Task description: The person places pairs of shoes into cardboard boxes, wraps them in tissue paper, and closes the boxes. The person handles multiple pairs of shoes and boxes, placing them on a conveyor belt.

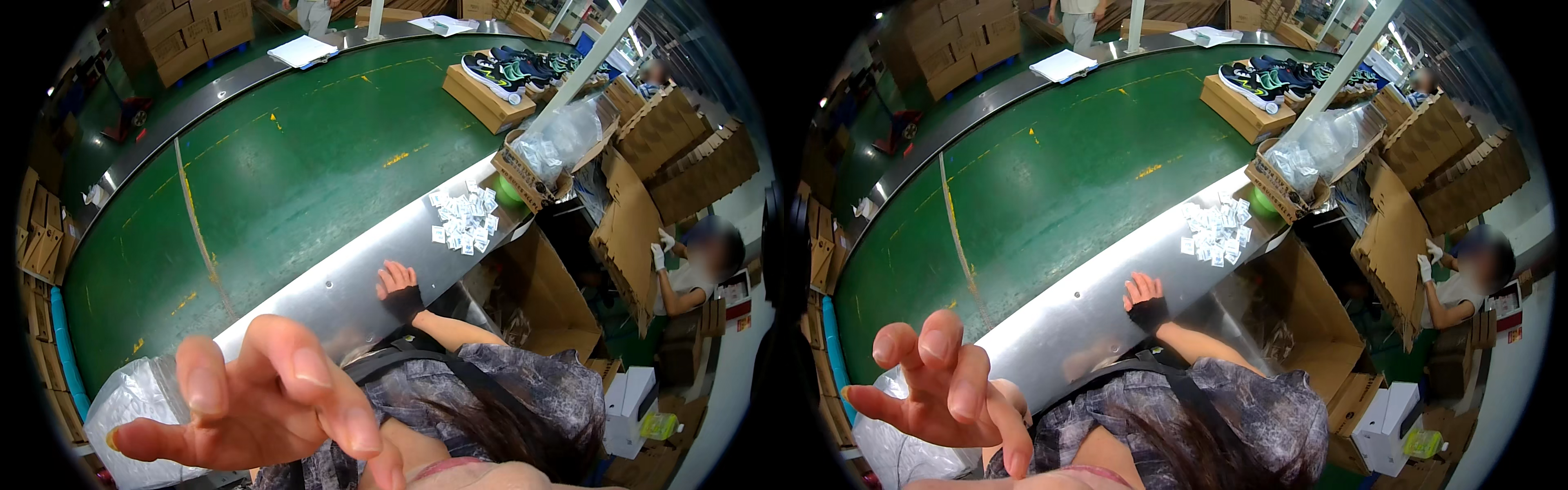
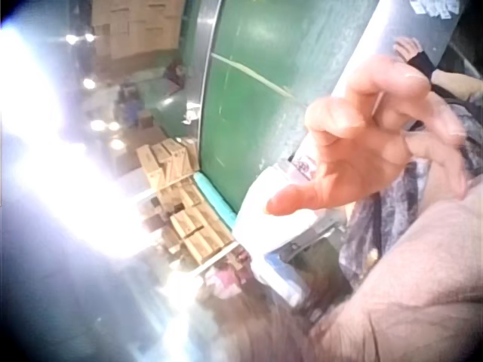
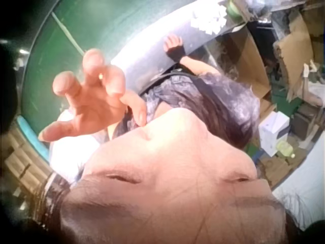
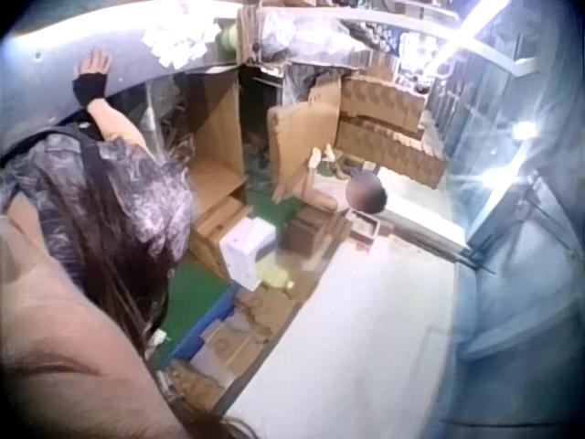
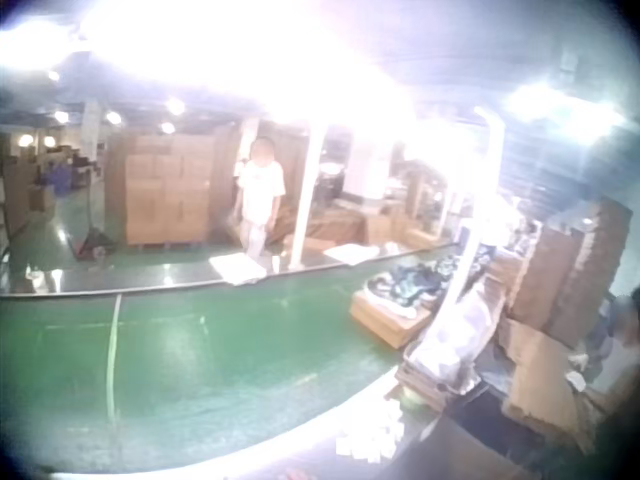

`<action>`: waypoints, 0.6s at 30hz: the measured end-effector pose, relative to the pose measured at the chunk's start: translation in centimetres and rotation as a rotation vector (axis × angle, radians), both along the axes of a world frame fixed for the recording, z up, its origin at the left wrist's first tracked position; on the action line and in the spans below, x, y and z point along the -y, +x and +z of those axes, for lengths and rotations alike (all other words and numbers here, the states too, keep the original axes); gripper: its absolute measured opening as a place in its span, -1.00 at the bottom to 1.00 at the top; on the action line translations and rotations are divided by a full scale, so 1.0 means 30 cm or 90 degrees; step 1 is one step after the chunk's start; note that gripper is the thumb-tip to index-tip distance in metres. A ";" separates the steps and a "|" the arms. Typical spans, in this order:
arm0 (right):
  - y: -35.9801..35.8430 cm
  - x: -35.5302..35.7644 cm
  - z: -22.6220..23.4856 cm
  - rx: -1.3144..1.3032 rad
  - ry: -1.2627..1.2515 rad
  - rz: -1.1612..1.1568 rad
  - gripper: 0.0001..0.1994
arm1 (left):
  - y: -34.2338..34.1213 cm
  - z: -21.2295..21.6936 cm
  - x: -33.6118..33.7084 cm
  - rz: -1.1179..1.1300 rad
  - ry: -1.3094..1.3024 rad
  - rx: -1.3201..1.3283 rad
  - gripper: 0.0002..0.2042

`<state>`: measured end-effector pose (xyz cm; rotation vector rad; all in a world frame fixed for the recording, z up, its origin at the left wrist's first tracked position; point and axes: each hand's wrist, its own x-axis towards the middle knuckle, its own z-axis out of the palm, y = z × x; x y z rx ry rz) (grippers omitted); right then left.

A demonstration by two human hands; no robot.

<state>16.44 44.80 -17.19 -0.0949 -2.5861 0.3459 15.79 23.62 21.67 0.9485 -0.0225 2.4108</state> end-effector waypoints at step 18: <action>-0.941 -1.388 0.335 -0.295 -0.349 -0.478 -0.67 | -0.337 -1.080 -0.236 0.700 -1.417 -0.228 -0.54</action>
